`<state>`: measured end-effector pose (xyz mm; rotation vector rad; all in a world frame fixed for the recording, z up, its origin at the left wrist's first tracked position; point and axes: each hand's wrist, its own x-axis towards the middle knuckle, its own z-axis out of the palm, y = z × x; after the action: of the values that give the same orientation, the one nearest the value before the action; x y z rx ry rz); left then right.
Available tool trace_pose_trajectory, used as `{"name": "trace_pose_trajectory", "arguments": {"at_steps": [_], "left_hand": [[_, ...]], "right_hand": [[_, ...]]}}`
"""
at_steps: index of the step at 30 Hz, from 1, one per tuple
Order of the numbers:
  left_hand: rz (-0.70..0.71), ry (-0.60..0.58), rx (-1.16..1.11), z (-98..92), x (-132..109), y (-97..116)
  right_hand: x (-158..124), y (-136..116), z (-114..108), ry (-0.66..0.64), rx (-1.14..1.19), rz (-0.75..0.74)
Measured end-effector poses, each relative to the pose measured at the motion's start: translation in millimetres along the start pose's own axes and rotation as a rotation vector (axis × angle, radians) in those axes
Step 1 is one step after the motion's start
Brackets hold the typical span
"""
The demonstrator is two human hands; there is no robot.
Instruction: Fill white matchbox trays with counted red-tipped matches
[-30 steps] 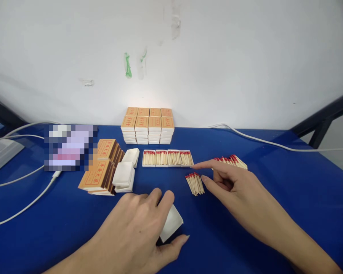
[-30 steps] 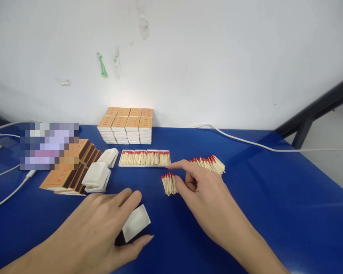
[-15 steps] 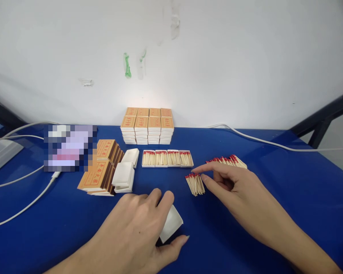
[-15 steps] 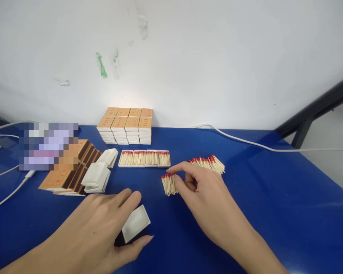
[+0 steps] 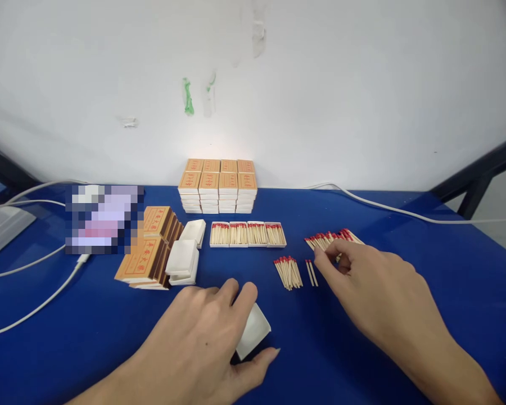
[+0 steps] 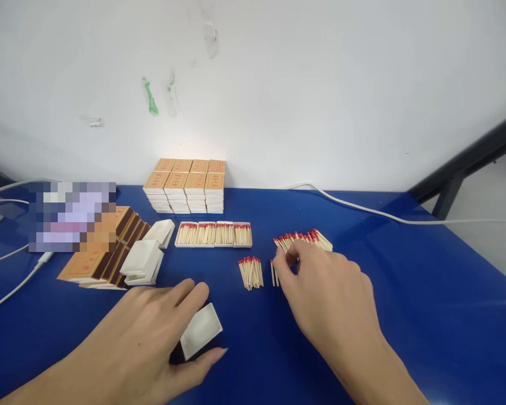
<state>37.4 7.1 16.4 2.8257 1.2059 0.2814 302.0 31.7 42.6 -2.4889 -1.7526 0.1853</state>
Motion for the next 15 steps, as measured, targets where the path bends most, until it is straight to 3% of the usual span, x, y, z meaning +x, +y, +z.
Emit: {"name": "trace_pose_trajectory", "arguments": {"at_steps": [6, 15], "left_hand": [[0.007, 0.002, -0.002, -2.4, 2.1, 1.0], [0.0, -0.01, 0.003, -3.4, 0.1, 0.4]], "right_hand": [[-3.1, -0.5, -0.2, -0.091, 0.052, -0.075], [-4.3, 4.4, 4.7, -0.072, 0.16, -0.187]]}}
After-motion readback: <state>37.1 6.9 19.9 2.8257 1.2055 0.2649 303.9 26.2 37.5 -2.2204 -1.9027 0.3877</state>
